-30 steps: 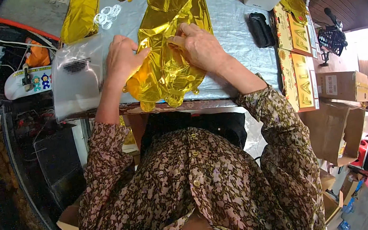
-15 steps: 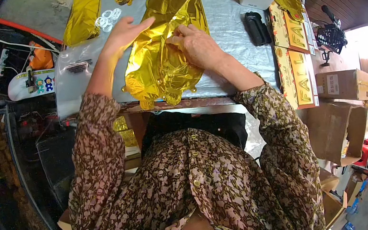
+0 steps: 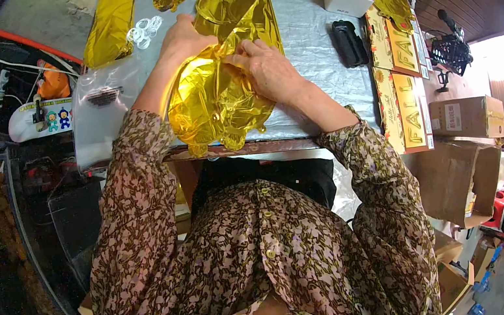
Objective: The person folds gold foil balloons by hand at a packaging workstation.
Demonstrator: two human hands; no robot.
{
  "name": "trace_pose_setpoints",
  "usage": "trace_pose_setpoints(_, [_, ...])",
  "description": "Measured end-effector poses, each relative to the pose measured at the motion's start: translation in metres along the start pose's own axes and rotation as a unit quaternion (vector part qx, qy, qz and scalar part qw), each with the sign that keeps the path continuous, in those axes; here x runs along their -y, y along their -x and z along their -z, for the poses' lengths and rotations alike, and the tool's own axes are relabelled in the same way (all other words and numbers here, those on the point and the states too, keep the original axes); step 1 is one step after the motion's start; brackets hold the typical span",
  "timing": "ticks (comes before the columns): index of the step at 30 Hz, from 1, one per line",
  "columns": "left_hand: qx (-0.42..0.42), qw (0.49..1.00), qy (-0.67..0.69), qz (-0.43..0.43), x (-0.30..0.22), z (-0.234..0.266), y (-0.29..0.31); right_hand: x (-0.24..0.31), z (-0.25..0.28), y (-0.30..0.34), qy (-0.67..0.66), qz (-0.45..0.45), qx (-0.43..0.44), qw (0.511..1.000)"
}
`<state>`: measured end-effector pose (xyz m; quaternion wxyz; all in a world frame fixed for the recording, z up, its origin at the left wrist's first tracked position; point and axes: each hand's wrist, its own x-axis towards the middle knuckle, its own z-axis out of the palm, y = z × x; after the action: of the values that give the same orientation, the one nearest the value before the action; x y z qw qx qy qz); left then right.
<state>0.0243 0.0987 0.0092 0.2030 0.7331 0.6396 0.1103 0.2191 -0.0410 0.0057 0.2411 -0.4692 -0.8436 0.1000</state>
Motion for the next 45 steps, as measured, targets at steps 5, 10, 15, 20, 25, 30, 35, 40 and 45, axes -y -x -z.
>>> trace_pose_setpoints(5, [0.193, 0.963, 0.186, -0.020, 0.030, 0.035, 0.023, -0.002, -0.002, 0.004, 0.010, -0.016, 0.003, 1.000])
trace_pose_setpoints(10, [0.211, 0.930, 0.301, 0.008, 0.041, 0.045, 0.058, 0.000, -0.001, 0.006, 0.036, -0.006, 0.014, 0.999])
trace_pose_setpoints(15, [0.239, 0.884, 0.392, -0.083, 0.022, 0.047, 0.086, 0.006, 0.002, 0.001, 0.050, -0.003, 0.033, 0.998])
trace_pose_setpoints(20, [0.281, 0.844, 0.433, -0.143, -0.010, 0.041, 0.087, -0.010, 0.006, 0.013, 0.070, 0.003, 0.061, 0.996])
trace_pose_setpoints(25, [0.027, 0.929, 0.224, -0.295, 0.044, 0.008, 0.061, 0.001, 0.004, 0.006, 0.029, 0.043, 0.019, 0.998])
trace_pose_setpoints(30, [-0.051, 0.899, 0.224, -0.372, 0.036, -0.006, 0.067, 0.005, 0.011, 0.007, 0.023, 0.021, 0.031, 0.999])
trace_pose_setpoints(35, [-0.076, 0.925, 0.197, -0.316, 0.055, -0.031, 0.047, 0.005, 0.004, 0.002, -0.018, -0.036, -0.007, 0.999])
trace_pose_setpoints(40, [-0.084, 0.922, 0.212, -0.313, 0.064, -0.044, 0.039, 0.002, -0.002, -0.008, 0.032, -0.052, 0.031, 0.998])
trace_pose_setpoints(45, [-0.030, 0.935, 0.239, -0.260, 0.039, -0.022, 0.056, 0.001, -0.003, -0.010, 0.109, -0.063, 0.089, 0.988])
